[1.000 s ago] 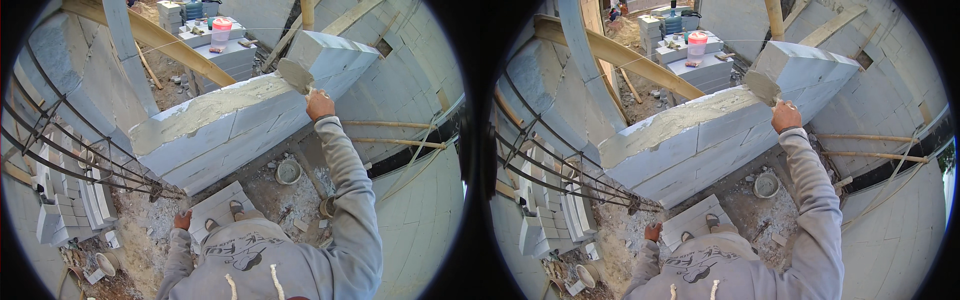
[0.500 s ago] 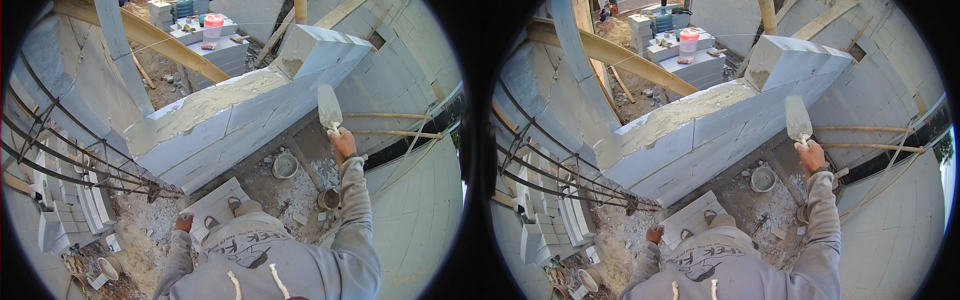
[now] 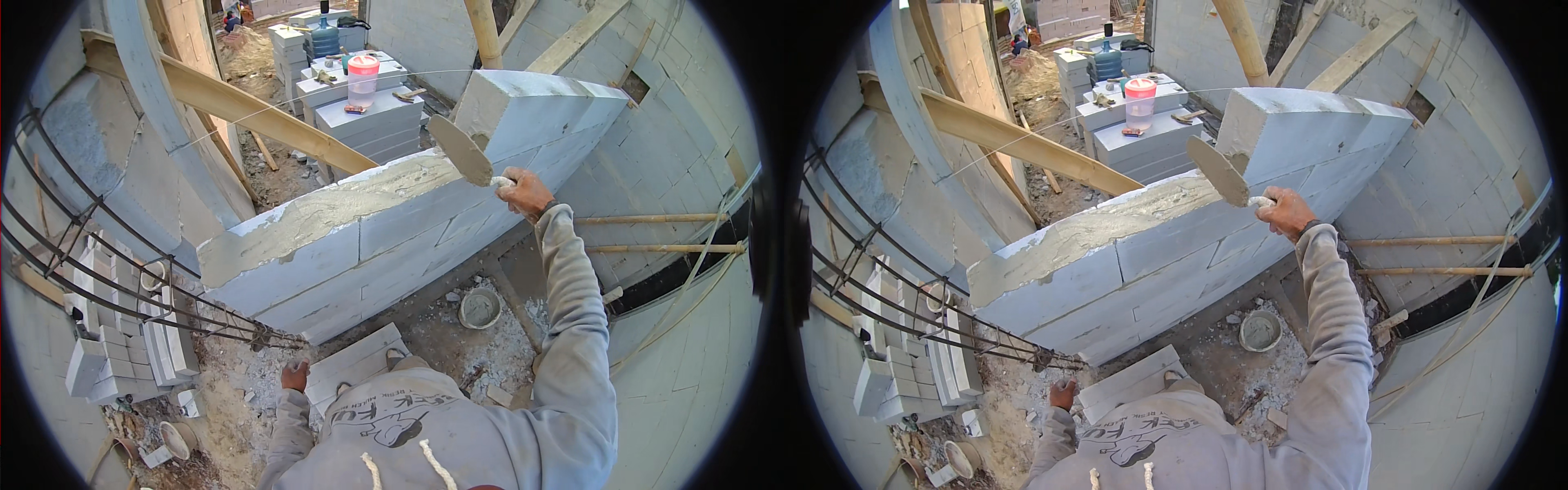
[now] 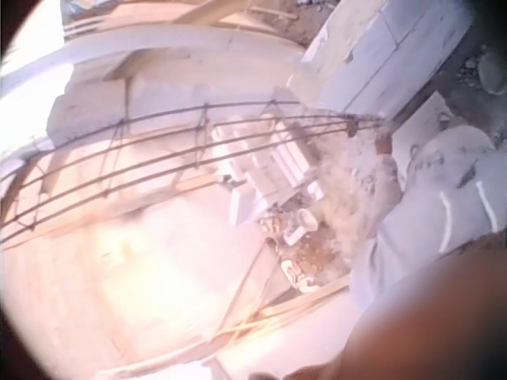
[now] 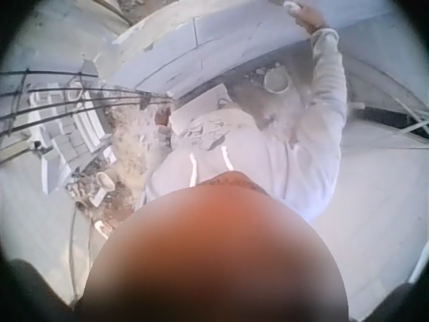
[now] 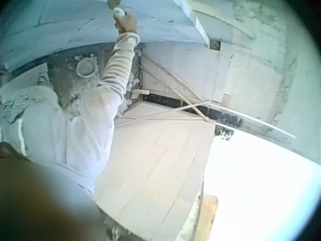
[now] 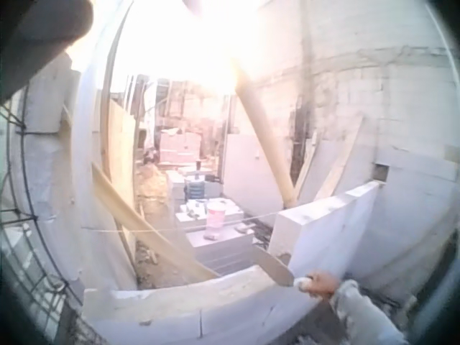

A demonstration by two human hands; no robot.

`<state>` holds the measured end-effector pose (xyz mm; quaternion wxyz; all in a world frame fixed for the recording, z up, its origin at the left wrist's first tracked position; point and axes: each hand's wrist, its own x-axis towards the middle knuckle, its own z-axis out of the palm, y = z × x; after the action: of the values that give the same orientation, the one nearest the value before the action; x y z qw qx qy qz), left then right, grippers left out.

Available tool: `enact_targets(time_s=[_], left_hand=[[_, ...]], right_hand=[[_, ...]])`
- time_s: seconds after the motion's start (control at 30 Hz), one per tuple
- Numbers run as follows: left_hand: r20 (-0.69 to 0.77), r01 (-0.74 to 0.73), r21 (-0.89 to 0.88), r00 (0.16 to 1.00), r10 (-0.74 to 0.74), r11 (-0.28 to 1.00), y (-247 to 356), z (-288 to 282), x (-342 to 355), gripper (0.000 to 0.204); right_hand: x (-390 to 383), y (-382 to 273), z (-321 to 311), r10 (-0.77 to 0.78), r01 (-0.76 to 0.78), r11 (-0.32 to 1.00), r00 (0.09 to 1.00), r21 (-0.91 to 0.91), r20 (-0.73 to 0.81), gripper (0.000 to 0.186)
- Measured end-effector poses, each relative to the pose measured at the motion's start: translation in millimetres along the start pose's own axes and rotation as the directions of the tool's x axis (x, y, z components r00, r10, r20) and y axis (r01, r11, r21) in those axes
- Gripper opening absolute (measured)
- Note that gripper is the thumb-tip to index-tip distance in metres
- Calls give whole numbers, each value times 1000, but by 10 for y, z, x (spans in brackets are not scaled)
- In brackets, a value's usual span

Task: The person picks up a concrete block from the ground, sets it onto a wall, and taps it into place with a hammer. Then, the person scoops mortar from a bucket using a trowel and spreads it across the top of the wall.

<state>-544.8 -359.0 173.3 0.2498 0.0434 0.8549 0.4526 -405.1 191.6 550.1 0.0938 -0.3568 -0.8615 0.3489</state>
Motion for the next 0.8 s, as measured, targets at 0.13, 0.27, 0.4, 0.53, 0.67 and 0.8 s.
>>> enact_targets(time_s=[0.13, 0.27, 0.4, 0.53, 0.67, 0.8], left_hand=[[58, 63, -150, 997, -54, 987, -219, 532, 52, 33], [79, 82, -121, 994, -73, 989, -86, 945, 58, 34], [150, 58, -31, 987, -53, 998, 292, 1294, 112, 34], [164, 65, -222, 986, -28, 973, 733, 1446, 56, 29], [179, 45, -75, 983, -31, 996, 563, 1430, 126, 36], [239, -15, 26, 971, 8, 1000, 141, 1339, 333, 28]], right_hand=[[378, -14, -264, 1, 1, 973, 1000, 230, -9, 17], [438, 49, -611, -31, 22, 981, 999, 195, 43, 18], [384, 113, -722, -28, 3, 980, 992, 200, 124, 17], [-23, 457, -903, -59, 25, 963, 991, 268, 117, 14], [-628, 690, -954, -43, 47, 972, 999, 230, -23, 11], [-875, 330, -813, -238, 246, 969, 934, -4, -267, 14]])
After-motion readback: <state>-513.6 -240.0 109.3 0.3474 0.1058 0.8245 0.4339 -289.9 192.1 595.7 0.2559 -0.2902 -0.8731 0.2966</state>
